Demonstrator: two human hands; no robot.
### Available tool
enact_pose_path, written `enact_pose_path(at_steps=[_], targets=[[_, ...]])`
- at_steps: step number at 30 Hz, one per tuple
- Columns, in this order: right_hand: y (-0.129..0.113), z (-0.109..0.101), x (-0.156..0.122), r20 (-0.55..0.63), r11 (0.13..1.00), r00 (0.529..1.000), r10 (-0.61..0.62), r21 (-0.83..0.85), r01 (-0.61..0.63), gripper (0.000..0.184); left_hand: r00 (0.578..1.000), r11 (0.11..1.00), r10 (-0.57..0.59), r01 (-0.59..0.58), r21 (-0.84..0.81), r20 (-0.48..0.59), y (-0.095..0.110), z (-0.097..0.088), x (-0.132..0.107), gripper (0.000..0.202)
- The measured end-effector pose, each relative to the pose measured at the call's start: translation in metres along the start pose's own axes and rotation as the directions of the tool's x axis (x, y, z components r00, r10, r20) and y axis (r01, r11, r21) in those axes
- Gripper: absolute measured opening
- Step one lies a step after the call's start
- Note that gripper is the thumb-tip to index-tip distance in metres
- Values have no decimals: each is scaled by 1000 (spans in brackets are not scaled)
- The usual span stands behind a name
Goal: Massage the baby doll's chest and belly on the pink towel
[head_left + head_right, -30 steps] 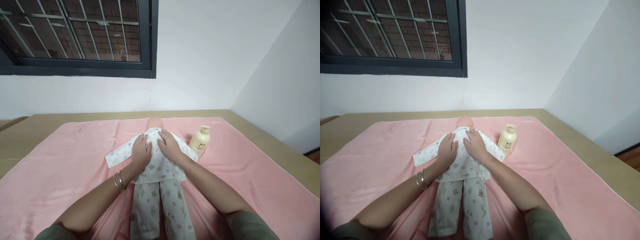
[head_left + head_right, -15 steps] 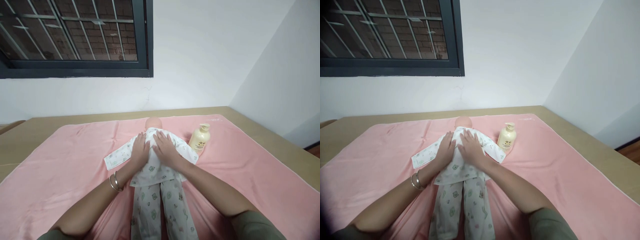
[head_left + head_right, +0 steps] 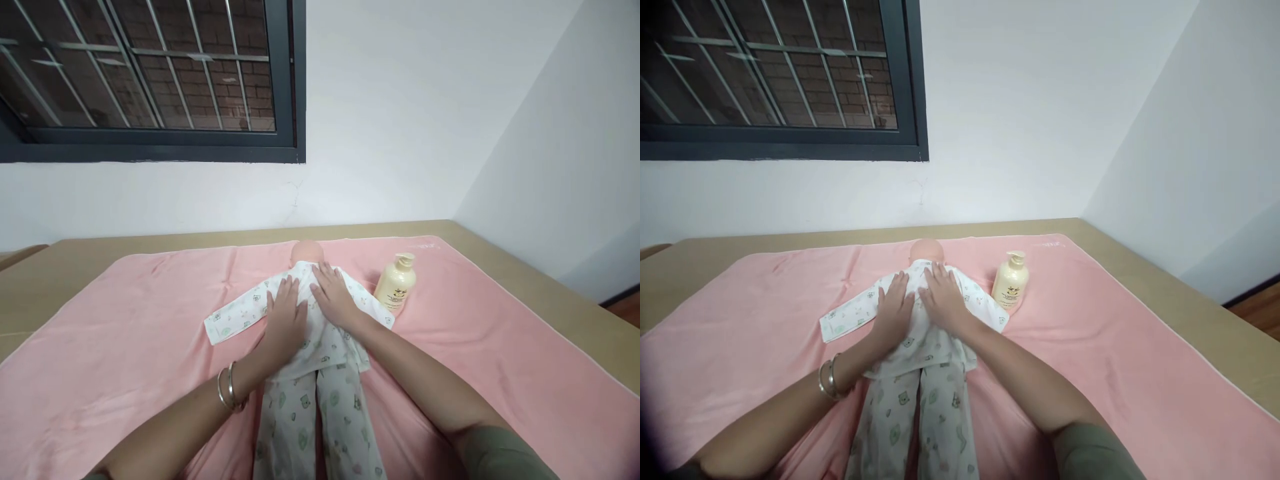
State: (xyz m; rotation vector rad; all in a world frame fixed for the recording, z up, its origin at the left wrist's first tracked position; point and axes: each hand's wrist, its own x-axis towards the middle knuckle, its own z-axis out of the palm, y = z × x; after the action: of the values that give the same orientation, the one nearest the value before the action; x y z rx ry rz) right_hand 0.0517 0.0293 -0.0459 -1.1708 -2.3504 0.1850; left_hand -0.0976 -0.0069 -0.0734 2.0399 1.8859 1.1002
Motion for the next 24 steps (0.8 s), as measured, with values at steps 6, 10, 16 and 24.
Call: enact_pose_path(at_steps=[6,10,16,24], targets=[[-11,2,-3,-56,995,995,80,-61,-84,55,997,997,75,-75,-30,21,8,-2,-15,53],[-34,7,-28,-51,991,994,-96,-95,90,53,998,981,-30,19,-195,-51,-10,-6,11,53],[16,2,9,-14,998,998,60,-6,-60,52,996,982,60,-71,-174,-67,-7,5,0,51],[6,-20,11,-121,989,989,87,-106,-100,54,957,947,156,-215,-239,-243,-5,6,-18,51]])
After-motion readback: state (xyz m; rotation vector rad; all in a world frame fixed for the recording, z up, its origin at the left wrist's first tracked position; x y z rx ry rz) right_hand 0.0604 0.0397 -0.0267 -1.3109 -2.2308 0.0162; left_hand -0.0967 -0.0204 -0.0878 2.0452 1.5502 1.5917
